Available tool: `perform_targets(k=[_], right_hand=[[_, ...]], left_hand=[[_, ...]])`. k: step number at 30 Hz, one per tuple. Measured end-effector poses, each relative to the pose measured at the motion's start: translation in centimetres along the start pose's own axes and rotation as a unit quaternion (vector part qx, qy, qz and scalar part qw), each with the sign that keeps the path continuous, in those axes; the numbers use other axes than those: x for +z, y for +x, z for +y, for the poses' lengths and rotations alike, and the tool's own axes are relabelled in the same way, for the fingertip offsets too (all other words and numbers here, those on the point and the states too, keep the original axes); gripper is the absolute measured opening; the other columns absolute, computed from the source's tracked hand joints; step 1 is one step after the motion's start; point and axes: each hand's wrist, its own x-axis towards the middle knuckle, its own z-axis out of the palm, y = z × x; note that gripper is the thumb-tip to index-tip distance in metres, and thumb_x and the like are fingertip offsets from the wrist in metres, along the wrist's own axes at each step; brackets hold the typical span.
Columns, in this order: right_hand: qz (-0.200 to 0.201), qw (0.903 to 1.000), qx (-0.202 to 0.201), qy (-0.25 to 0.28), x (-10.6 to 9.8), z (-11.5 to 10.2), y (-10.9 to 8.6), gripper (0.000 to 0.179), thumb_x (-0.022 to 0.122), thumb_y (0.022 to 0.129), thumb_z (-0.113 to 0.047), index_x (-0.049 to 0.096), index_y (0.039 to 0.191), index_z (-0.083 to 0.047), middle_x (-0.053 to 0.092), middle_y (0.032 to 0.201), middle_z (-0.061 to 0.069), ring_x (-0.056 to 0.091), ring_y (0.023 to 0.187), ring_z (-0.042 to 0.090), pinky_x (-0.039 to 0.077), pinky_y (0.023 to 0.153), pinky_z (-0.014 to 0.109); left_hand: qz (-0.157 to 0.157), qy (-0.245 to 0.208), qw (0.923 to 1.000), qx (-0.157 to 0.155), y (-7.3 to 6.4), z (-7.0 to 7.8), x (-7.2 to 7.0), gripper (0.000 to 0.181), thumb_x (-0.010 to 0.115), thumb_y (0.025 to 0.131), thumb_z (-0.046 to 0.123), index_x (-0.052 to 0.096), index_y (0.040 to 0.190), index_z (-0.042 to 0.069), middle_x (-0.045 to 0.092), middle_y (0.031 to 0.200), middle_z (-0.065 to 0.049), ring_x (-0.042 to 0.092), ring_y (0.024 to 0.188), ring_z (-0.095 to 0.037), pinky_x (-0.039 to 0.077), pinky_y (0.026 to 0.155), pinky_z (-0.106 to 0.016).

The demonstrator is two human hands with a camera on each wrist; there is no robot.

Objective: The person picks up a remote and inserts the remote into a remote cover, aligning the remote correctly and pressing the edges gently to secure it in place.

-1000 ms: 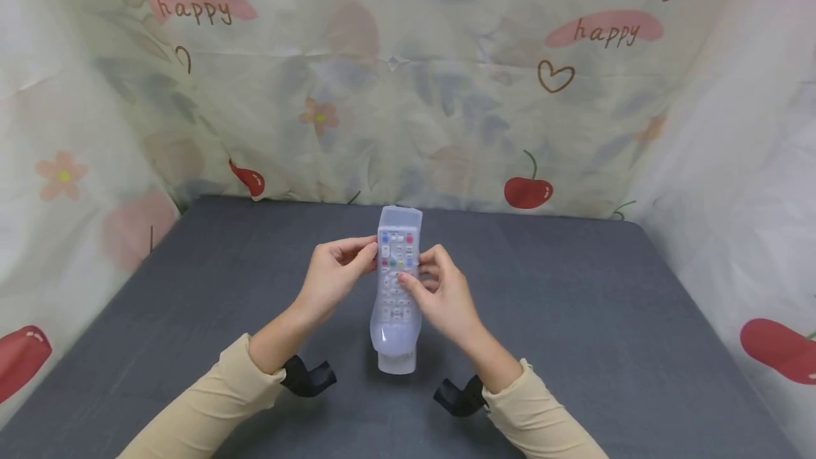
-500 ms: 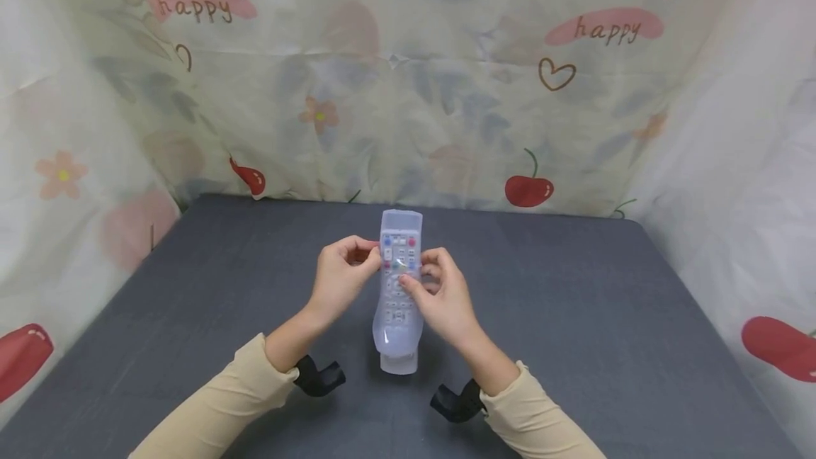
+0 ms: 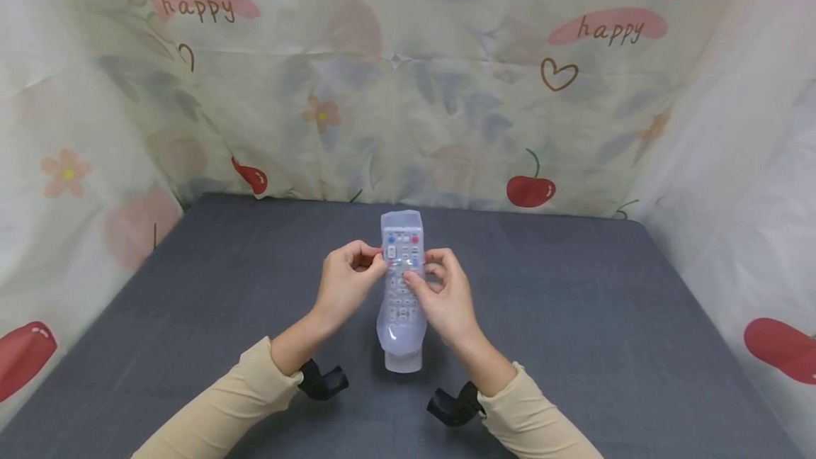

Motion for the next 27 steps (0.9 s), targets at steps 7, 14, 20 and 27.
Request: perform_targets(k=[7,14,20,27], right_hand=[[-0.011,0.9998,-0.007,-0.017,-0.38,-0.22,0.23,0.031,0.060,0.088,0.001,0.042,0.112,0.002,0.062,0.099,0.021,0.068,0.072,0.008,0.053,0.070,0.025],[-0.036,0.9988,-0.005,-0.031,-0.74,-0.24,0.21,0.033,0.060,0.089,-0.003,0.041,0.115,0.002,0.062,0.099,0.020,0.070,0.082,0.019,0.053,0.073,0.025],[-0.053,0.9970,0.001,-0.056,-0.58,-0.32,0.20,0.035,0.061,0.089,-0.006,0.041,0.117,0.001,0.062,0.103,0.025,0.069,0.087,0.028,0.053,0.074,0.030],[-0.078,0.9907,0.004,-0.111,-0.68,-0.24,0.22,0.037,0.061,0.091,-0.012,0.040,0.119,-0.002,0.067,0.103,0.023,0.067,0.094,0.028,0.052,0.081,0.038]], left_hand=[[-0.012,-0.028,0.9995,0.002,0.12,0.38,-0.20,0.011,0.059,0.084,0.004,0.067,0.088,-0.002,0.069,0.083,-0.016,0.065,0.071,-0.020,0.054,0.063,-0.022],[-0.077,-0.030,0.9952,-0.052,0.31,0.76,-0.63,0.030,0.064,0.088,0.023,0.066,0.105,-0.001,0.070,0.091,-0.015,0.065,0.082,-0.019,0.053,0.072,-0.028],[-0.106,-0.055,0.9879,-0.099,0.54,0.68,-0.84,0.028,0.063,0.089,0.023,0.067,0.104,0.000,0.068,0.094,-0.015,0.059,0.079,-0.012,0.049,0.074,-0.026],[-0.084,-0.065,0.9888,-0.105,0.61,0.63,-0.67,0.024,0.062,0.090,0.020,0.066,0.101,-0.001,0.066,0.092,-0.015,0.058,0.077,-0.010,0.048,0.069,-0.023]])
